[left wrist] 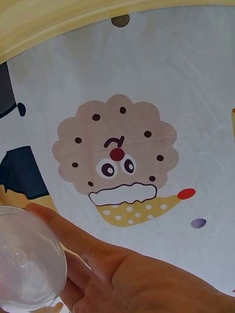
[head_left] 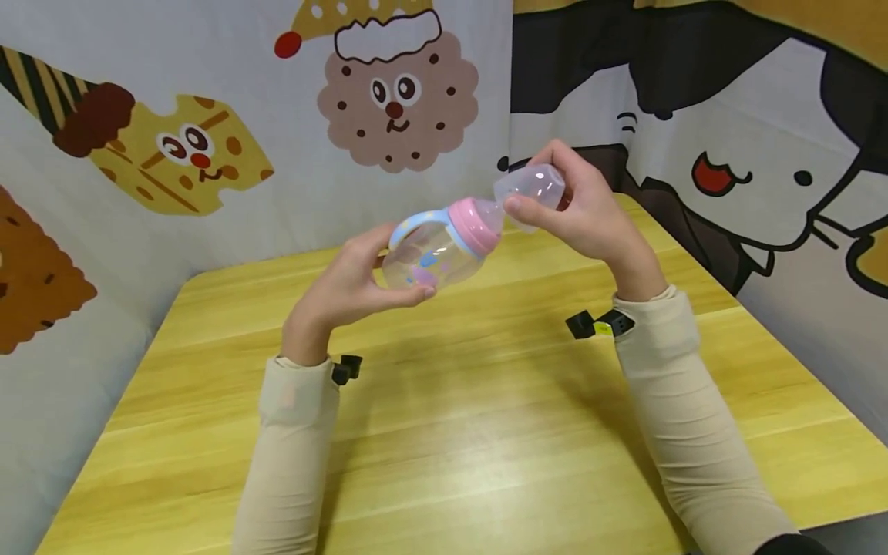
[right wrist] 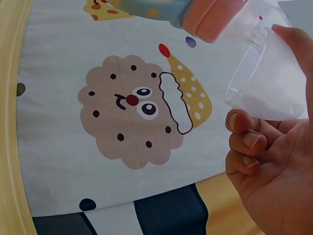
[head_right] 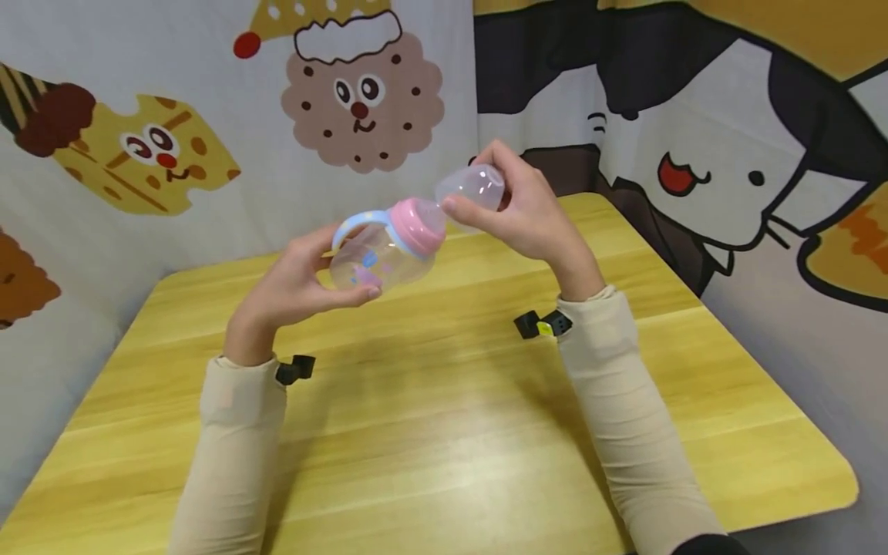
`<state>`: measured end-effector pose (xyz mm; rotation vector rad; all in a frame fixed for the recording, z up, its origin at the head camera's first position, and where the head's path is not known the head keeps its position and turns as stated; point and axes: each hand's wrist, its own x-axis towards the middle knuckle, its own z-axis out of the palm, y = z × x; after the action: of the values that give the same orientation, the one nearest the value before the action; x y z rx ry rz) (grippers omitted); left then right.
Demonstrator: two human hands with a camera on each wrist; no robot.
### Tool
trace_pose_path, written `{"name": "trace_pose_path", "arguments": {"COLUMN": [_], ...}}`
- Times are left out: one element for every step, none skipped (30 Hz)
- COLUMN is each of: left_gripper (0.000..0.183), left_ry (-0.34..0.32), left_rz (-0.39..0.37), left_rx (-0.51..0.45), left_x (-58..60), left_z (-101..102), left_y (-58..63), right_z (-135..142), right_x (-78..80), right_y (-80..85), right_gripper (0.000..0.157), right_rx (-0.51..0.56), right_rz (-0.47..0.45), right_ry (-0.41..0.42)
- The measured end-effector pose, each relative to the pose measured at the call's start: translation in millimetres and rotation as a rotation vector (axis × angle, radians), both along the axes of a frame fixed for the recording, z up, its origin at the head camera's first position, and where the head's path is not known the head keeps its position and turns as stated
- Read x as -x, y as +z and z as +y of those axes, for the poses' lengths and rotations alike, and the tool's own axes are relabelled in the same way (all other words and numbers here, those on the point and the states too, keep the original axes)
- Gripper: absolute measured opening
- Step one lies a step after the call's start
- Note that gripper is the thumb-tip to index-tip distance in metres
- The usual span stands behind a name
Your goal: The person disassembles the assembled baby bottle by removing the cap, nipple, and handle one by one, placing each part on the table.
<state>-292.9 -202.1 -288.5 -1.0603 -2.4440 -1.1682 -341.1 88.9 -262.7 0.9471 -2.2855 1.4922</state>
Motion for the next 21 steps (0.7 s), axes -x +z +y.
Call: {"name": "trace_pose_path", "arguments": {"left_gripper": [0.051, 0.050, 0.049, 0.049, 0.049, 0.050, 0.052, 0.053, 0.053, 0.054, 0.054, 0.054, 0.054, 0.053, 0.054, 0.053, 0.053, 0.053, 0.052, 0.051, 0.051], "left_ry": [-0.002, -0.003, -0.004, -0.004, -0.004, -0.007, -0.011, -0.016, -0.018, -0.022, -0.025, -0.028, -0.029, -0.028, -0.026, -0.026, -0.024, -0.023, -0.021, -0.019, -0.020], "left_rz": [0.003, 0.007, 0.010, 0.013, 0.016, 0.016, 0.016, 0.016, 0.018, 0.020, 0.019, 0.021, 0.022, 0.022, 0.021, 0.018, 0.017, 0.015, 0.012, 0.007, 0.001], "left_rx": [-0.004, -0.006, -0.009, -0.008, -0.008, -0.009, -0.011, -0.014, -0.014, -0.017, -0.021, -0.024, -0.025, -0.027, -0.027, -0.029, -0.029, -0.028, -0.028, -0.028, -0.029], "left_x": [0.0, -0.2, -0.2, 0.0, 0.4, 0.6, 1.2, 1.7, 2.1, 2.6, 3.0, 3.3, 3.7, 4.1, 4.4, 4.7, 5.1, 5.6, 6.1, 6.6, 7.2], "left_z": [-0.4, -0.8, -1.3, -2.0, -2.7, -3.5, -4.0, -4.6, -5.1, -5.6, -6.0, -6.4, -6.7, -7.0, -7.2, -7.5, -7.8, -8.0, -8.3, -8.6, -8.9], "left_y": [0.0, -0.1, -0.3, -0.4, -0.2, 0.3, -0.2, -0.6, -0.8, -0.9, -0.8, -0.6, -0.4, -0.2, -0.1, -0.1, -0.2, -0.4, -0.8, -1.4, -2.2], "right_z": [0.3, 0.5, 0.7, 0.7, 0.6, 0.5, 0.8, 1.1, 1.8, 2.6, 3.5, 4.5, 5.5, 6.7, 7.9, 8.7, 9.6, 10.2, 10.8, 11.4, 12.0], "right_x": [-0.3, -0.4, -0.4, -0.2, 0.6, 2.1, 3.6, 5.3, 8.8, 12.4, 16.2, 19.7, 22.9, 26.5, 29.8, 31.5, 32.5, 33.2, 33.6, 33.9, 33.9], "right_y": [0.0, -0.1, -0.4, -0.5, -0.8, -1.3, -2.6, -4.0, -6.3, -8.7, -11.2, -13.4, -15.4, -17.5, -19.5, -20.3, -20.9, -21.4, -21.9, -22.4, -23.0], "right_gripper": [0.034, 0.034, 0.034, 0.034, 0.034, 0.035, 0.036, 0.036, 0.037, 0.037, 0.037, 0.038, 0.038, 0.038, 0.038, 0.039, 0.039, 0.039, 0.040, 0.041, 0.041], "right_rx": [-0.008, -0.015, -0.025, -0.035, -0.045, -0.052, -0.056, -0.057, -0.064, -0.069, -0.074, -0.081, -0.087, -0.096, -0.107, -0.113, -0.123, -0.129, -0.136, -0.143, -0.151], "right_rz": [-0.005, -0.012, -0.014, -0.016, -0.013, -0.009, -0.009, -0.008, -0.003, 0.001, 0.005, 0.009, 0.012, 0.017, 0.021, 0.023, 0.027, 0.028, 0.027, 0.025, 0.022], "right_ry": [-0.005, -0.010, -0.014, -0.020, -0.026, -0.030, -0.033, -0.031, -0.036, -0.040, -0.045, -0.052, -0.058, -0.066, -0.076, -0.081, -0.087, -0.094, -0.098, -0.102, -0.107]}}
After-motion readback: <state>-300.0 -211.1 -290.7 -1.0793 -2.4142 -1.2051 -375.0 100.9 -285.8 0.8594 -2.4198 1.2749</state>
